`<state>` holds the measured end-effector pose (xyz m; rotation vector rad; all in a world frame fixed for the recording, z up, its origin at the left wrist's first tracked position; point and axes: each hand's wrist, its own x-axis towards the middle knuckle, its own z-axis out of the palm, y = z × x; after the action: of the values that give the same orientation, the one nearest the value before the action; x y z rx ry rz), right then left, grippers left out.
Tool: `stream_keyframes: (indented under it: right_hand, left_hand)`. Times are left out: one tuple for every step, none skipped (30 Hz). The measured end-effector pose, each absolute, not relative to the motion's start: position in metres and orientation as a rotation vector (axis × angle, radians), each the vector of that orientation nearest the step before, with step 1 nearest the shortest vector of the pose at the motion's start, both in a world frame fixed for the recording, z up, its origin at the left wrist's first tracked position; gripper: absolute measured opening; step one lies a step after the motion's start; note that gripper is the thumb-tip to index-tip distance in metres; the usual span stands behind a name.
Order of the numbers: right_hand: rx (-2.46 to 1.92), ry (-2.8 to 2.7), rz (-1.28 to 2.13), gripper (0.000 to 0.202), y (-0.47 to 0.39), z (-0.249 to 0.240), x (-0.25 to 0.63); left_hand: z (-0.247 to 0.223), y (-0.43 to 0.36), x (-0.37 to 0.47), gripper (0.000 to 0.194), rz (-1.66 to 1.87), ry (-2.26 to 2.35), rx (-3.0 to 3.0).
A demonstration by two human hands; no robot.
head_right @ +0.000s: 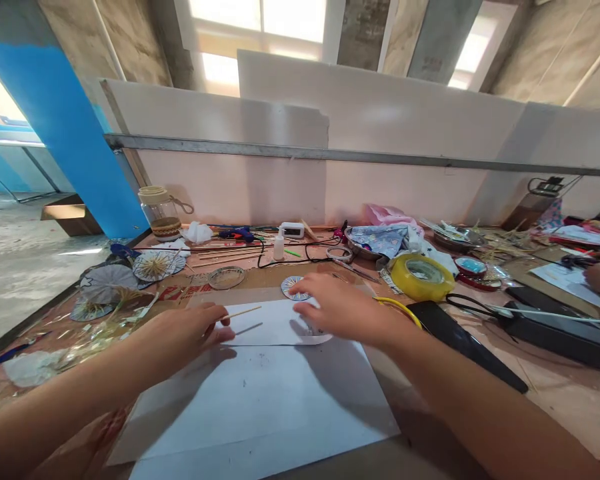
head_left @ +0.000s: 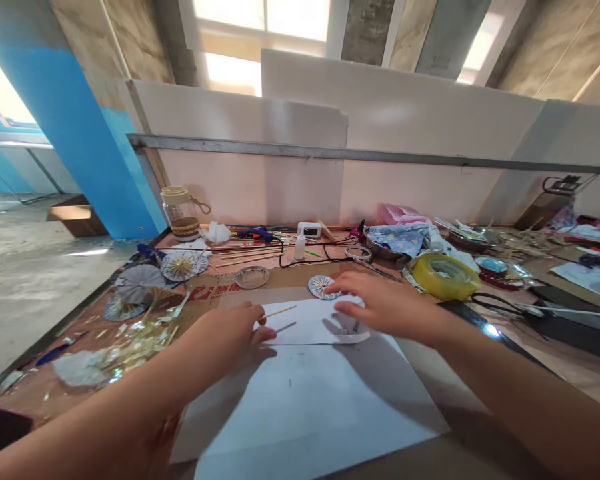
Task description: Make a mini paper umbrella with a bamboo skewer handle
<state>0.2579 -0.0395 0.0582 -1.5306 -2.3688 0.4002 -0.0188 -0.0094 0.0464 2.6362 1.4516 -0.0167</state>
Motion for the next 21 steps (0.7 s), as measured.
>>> stream_keyframes:
  right_hand:
    - [-1.581,-2.359,0.439,0.033,-0.035,0.066,0.267]
    - [-1.616,-2.352,0.475,0.035,-0.031,0.07,0.274]
    - [-1.641,-2.347,0.495,0.037,-0.025,0.07,0.28]
    - [-1.652,-2.352,0.504,0.039,-0.019,0.068,0.283]
    - [-1.649,-2.371,0.505,0.042,-0.012,0.062,0.284]
    - [-1.634,-2.396,0.496,0.047,-0.003,0.055,0.283]
    - [-1.604,-2.436,0.493,0.052,0.005,0.048,0.282]
    - [-1.576,-2.474,0.488,0.058,0.015,0.042,0.28]
    - [-1.548,-2.515,0.489,0.065,0.024,0.037,0.278]
    - [-1.505,-2.566,0.506,0.073,0.032,0.034,0.276]
    - [-1.46,-2.615,0.538,0.079,0.04,0.032,0.274]
    - [-1.411,-2.659,0.586,0.085,0.047,0.033,0.274]
    - [-1.363,-2.692,0.641,0.089,0.053,0.034,0.273]
    - [-1.326,-2.708,0.685,0.092,0.058,0.036,0.273]
    - [-1.305,-2.71,0.712,0.094,0.061,0.038,0.272]
    - [-1.298,-2.706,0.715,0.095,0.064,0.04,0.271]
    - [-1.305,-2.705,0.698,0.096,0.066,0.042,0.27]
    - [-1.324,-2.704,0.672,0.096,0.067,0.043,0.269]
    - [-1.348,-2.706,0.646,0.094,0.068,0.044,0.269]
    - [-1.375,-2.709,0.629,0.09,0.069,0.043,0.269]
    - [-1.399,-2.71,0.618,0.083,0.069,0.043,0.269]
  left_hand:
    - [0.045,-0.008,-0.016,0.029,0.05,1.463,2.668]
    - [0.042,-0.007,-0.014,0.032,0.117,1.465,2.703]
    - [0.037,-0.006,-0.011,0.033,0.192,1.465,2.738]
    - [0.032,-0.005,-0.009,0.031,0.275,1.451,2.778]
    - [0.025,-0.004,-0.007,0.028,0.359,1.397,2.826]
    - [0.019,-0.003,-0.006,0.029,0.441,1.343,2.858]
    - [0.012,-0.002,-0.005,0.032,0.49,1.277,2.885]
    - [0.006,-0.001,-0.005,0.033,0.52,1.228,2.901]
    - [0.002,0.0,-0.005,0.034,0.533,1.2,2.907]
    - [-0.001,0.001,-0.005,0.035,0.532,1.184,2.909]
    - [-0.003,0.002,-0.006,0.036,0.528,1.178,2.907]
    - [-0.004,0.003,-0.006,0.037,0.523,1.177,2.902]
    - [-0.004,0.003,-0.007,0.038,0.521,1.177,2.898]
    - [-0.003,0.003,-0.007,0.039,0.522,1.179,2.892]
    - [-0.002,0.002,-0.007,0.039,0.525,1.182,2.885]
    - [-0.001,0.001,-0.007,0.04,0.525,1.184,2.874]
    - [0.001,0.001,-0.007,0.04,0.522,1.186,2.863]
    - [0.002,0.0,-0.006,0.04,0.513,1.188,2.852]
    - [0.003,-0.001,-0.005,0.04,0.499,1.185,2.844]
    - [0.004,-0.001,-0.004,0.039,0.486,1.183,2.837]
    - [0.004,-0.001,-0.004,0.039,0.472,1.182,2.832]
